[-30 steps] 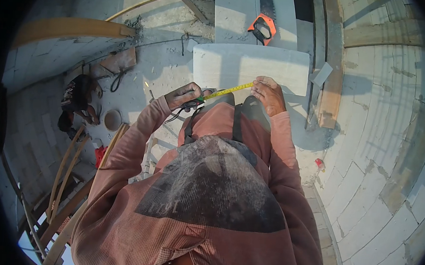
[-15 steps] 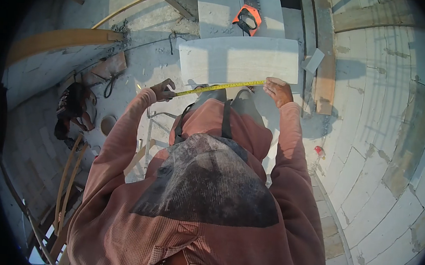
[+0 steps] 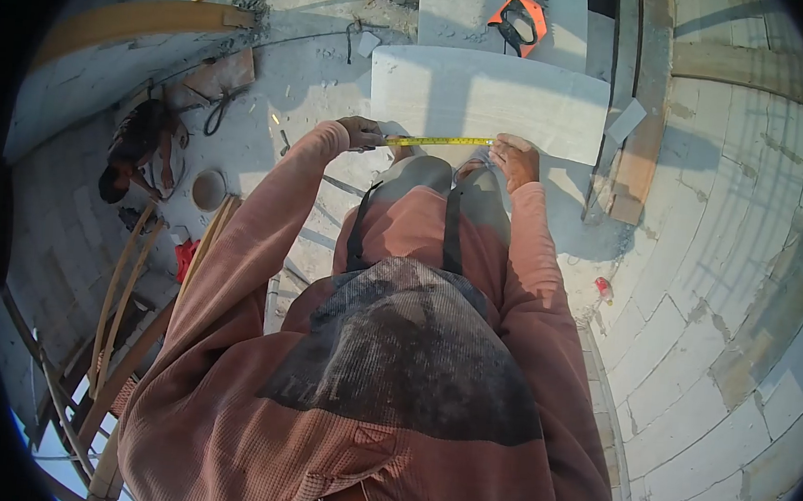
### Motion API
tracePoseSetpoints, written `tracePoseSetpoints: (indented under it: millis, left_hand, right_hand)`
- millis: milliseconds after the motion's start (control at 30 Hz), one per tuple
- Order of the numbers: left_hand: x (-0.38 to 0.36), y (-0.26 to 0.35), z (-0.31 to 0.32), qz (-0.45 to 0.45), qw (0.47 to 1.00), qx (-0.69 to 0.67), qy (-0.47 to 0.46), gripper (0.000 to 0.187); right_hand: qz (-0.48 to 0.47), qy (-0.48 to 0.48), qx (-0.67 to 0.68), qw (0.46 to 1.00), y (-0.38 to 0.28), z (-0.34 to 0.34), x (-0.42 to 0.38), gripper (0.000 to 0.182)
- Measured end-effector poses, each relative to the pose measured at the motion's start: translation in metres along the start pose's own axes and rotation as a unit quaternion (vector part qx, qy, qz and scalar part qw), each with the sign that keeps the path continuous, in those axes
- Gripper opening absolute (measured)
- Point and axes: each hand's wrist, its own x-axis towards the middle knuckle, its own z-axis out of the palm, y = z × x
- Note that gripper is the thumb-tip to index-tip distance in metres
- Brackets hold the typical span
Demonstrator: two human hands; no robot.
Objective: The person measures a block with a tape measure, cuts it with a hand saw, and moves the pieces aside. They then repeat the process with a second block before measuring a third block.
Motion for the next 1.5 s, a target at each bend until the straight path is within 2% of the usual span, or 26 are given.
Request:
tracePoseSetpoints:
  millis: [200, 233, 333, 367, 500, 533, 767, 833, 900, 1000, 1133, 1233, 1333, 1500]
  left_hand:
    - [0.027, -0.053, -0.017, 0.024, 1.000, 0.000, 0.009, 0.018]
    - [0.019, -0.045, -0.021, 0.001, 1.000, 0.005, 0.015, 0.020]
    - [0.024, -0.048, -0.025, 0.002, 0.994, 0.099, 0.053, 0.022]
    - [0.028, -0.049, -0.025, -0.014, 0.995, 0.081, 0.062, 0.022]
    - [0.035, -0.054, -0.022, 0.059, 0.995, 0.047, 0.065, 0.021]
    - [0.035, -0.054, -0.023, 0.044, 0.996, 0.037, 0.062, 0.021]
    - [0.038, -0.044, -0.021, -0.040, 0.995, -0.055, 0.068, 0.022]
    - [0.041, -0.050, -0.019, -0.029, 0.996, -0.023, 0.078, 0.023]
    - [0.044, -0.055, -0.017, 0.000, 0.994, 0.079, 0.081, 0.023]
    - [0.047, -0.057, -0.015, -0.021, 0.986, 0.123, 0.113, 0.023]
    - [0.037, -0.048, -0.022, -0.017, 0.992, 0.097, 0.080, 0.021]
    - [0.037, -0.048, -0.025, -0.017, 0.995, 0.083, 0.062, 0.021]
    - [0.040, -0.050, -0.025, -0.012, 0.995, 0.082, 0.056, 0.020]
    - [0.033, -0.040, -0.027, 0.005, 0.995, 0.080, 0.053, 0.019]
  right_hand:
    - [-0.065, 0.073, -0.006, 0.995, 0.005, -0.005, 0.007, 0.024]
    - [-0.070, 0.081, -0.004, 0.994, 0.004, -0.009, 0.007, 0.024]
    - [-0.086, 0.101, 0.002, 0.991, -0.002, -0.025, 0.010, 0.025]
    - [-0.087, 0.107, 0.003, 0.990, -0.003, -0.034, 0.011, 0.026]
    - [-0.106, 0.134, 0.011, 0.985, -0.003, -0.043, 0.014, 0.027]
    - [-0.110, 0.136, 0.014, 0.984, -0.002, -0.040, 0.016, 0.027]
    - [-0.104, 0.145, 0.025, 0.984, 0.000, -0.035, 0.016, 0.027]
    - [-0.106, 0.144, 0.016, 0.984, 0.001, -0.037, 0.016, 0.027]
    - [-0.101, 0.147, 0.030, 0.984, 0.002, -0.038, 0.013, 0.027]
    - [-0.095, 0.128, 0.074, 0.984, 0.005, -0.042, 0.006, 0.027]
    - [-0.087, 0.141, 0.099, 0.981, 0.012, -0.043, 0.011, 0.029]
    - [-0.088, 0.057, 0.171, 0.980, 0.021, -0.053, 0.013, 0.031]
    - [-0.019, 0.166, 0.087, 0.982, 0.009, -0.028, 0.002, 0.035]
    - [-0.027, 0.141, 0.095, 0.985, 0.017, -0.034, 0.010, 0.035]
